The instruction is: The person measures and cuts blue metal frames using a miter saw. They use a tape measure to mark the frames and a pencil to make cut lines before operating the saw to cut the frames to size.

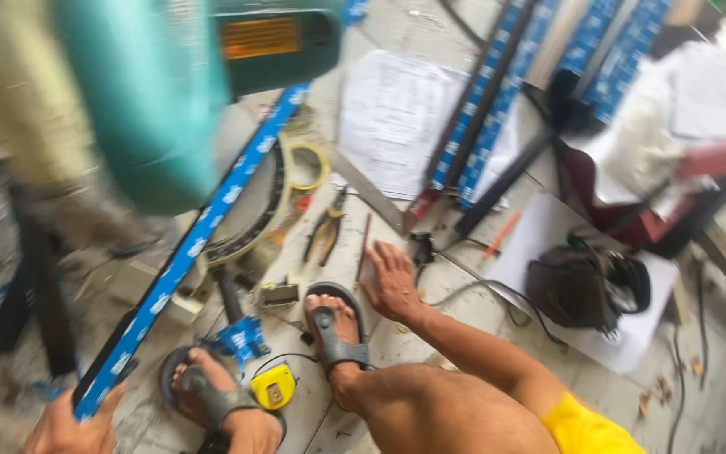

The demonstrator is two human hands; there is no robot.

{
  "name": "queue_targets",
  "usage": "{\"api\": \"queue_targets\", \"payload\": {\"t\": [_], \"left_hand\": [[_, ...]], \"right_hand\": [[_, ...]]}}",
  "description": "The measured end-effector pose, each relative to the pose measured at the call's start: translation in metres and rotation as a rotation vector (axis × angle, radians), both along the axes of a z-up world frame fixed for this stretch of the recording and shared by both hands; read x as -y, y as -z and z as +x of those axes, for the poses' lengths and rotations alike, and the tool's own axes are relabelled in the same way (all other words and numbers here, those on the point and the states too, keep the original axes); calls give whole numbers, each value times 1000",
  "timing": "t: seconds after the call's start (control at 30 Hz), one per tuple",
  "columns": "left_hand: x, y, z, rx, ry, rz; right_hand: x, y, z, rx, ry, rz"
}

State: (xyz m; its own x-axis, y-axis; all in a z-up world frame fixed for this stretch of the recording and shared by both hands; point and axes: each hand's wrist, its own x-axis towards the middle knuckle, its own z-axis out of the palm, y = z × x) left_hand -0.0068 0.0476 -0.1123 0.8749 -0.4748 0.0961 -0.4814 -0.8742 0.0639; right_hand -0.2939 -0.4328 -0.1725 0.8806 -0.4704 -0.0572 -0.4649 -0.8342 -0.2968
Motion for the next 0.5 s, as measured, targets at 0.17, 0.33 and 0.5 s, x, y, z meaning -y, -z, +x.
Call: {"api": "queue_targets", "payload": {"t": [0.17,0.33,0.5], "left_hand": [[15,34,25,-458,-217,-192],[45,29,43,-518,-199,-21],[47,30,27,109,66,-27]], "right_hand": [[2,-9,2,-41,36,50],[0,-4,-4,-14,12,40],[-1,-8,0,-29,26,41]]}}
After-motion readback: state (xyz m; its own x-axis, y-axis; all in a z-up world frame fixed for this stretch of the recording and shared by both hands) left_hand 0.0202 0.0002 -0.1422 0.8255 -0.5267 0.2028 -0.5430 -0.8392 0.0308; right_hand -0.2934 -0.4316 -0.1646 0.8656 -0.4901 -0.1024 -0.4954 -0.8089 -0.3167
